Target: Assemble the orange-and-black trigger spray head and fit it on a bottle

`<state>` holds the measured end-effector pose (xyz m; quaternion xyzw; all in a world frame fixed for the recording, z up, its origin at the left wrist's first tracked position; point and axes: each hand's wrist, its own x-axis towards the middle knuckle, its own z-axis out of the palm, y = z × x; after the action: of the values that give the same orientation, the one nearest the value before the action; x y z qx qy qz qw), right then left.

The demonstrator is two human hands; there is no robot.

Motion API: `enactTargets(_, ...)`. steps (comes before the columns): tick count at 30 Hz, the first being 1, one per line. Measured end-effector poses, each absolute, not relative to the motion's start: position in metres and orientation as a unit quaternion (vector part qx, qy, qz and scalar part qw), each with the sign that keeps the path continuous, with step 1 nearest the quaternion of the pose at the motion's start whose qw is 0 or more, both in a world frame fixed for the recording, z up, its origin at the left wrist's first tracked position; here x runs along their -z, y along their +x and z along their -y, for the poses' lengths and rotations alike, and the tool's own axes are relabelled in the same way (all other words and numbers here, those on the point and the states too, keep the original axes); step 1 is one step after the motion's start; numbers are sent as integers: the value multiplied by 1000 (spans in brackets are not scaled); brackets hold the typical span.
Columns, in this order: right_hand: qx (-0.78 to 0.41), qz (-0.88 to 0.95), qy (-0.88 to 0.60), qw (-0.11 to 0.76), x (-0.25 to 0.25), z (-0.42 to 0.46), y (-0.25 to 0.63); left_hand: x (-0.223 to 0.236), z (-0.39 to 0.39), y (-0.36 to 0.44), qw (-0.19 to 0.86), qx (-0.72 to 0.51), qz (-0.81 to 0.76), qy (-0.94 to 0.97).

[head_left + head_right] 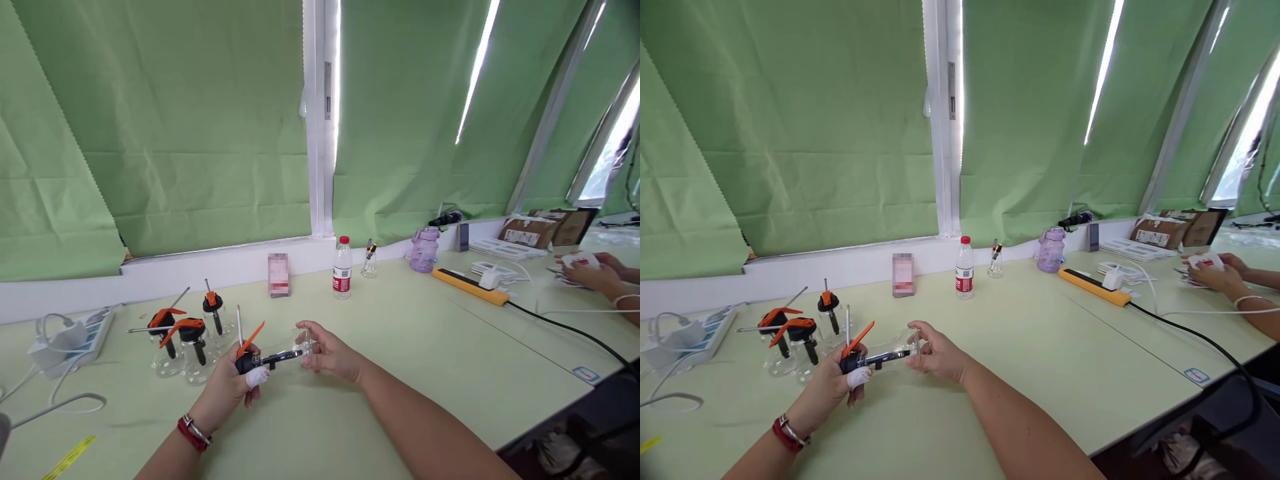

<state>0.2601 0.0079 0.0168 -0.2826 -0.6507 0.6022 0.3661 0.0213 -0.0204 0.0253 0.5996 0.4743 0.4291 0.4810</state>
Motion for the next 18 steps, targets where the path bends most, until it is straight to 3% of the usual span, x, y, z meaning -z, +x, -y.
enactTargets(18, -599, 656, -341, 309, -12, -13, 259, -28, 23, 26, 480, -420, -489, 595)
